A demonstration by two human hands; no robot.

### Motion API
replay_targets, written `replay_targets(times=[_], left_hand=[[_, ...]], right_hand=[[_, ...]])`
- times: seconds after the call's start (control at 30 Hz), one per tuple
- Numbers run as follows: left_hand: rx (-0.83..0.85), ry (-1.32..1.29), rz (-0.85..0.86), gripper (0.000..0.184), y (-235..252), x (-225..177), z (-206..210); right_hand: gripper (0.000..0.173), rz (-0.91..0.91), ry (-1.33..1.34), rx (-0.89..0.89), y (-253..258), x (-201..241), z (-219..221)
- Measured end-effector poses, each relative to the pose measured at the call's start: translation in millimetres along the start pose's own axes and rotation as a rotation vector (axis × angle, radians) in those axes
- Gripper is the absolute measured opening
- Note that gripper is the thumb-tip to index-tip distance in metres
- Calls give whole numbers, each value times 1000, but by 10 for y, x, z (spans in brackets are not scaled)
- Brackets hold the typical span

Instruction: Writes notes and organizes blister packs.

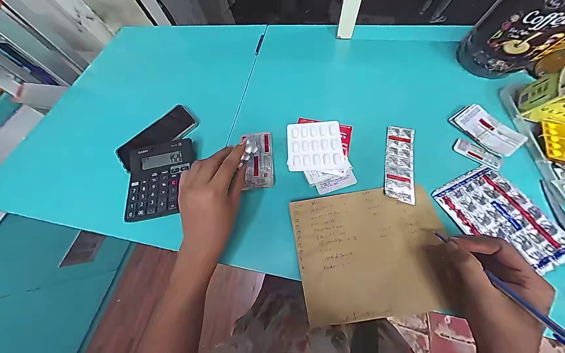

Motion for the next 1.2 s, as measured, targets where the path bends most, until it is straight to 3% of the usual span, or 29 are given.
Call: replay_targets(times=[0.17,0.33,0.43,0.53,0.63,0.8,0.9,1.0,1.2], left_hand=[[19,13,33,27,-72,-34,274],[43,-96,118,42,-166,-275,327],[99,-151,136,60,-251,-339,385],[120,-179,109,64,-289,-335,361],[95,-230,92,56,-350,-356,249],[38,-332,161,29,-579,-594,-41],[155,-367,279,34,-793,-775,-29],[228,-409,326,39,-944,-837,85],[264,-450,322,40,-918,-803,115]], right_hand=[[12,-37,-14,-7,-19,-35,31],[4,-120,-132,-93,-39,-35,42],[13,-115,-299,-87,-35,26,46],[25,-123,-490,-60,56,174,-106],[40,-92,-690,72,363,325,-179],[42,-179,-933,384,761,154,383],[44,-223,-965,517,740,58,650],[36,-246,-955,537,604,68,658],[39,-178,-631,541,306,206,531]])
Point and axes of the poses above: each hand's wrist, its own y-axis towards the middle knuckle, its own z-axis out of the palm, x = y × z, the point moved 3 cm from there along y, towards the middle knuckle, and after that the axes turned 10 degrees about y, right-handed, at the moved point
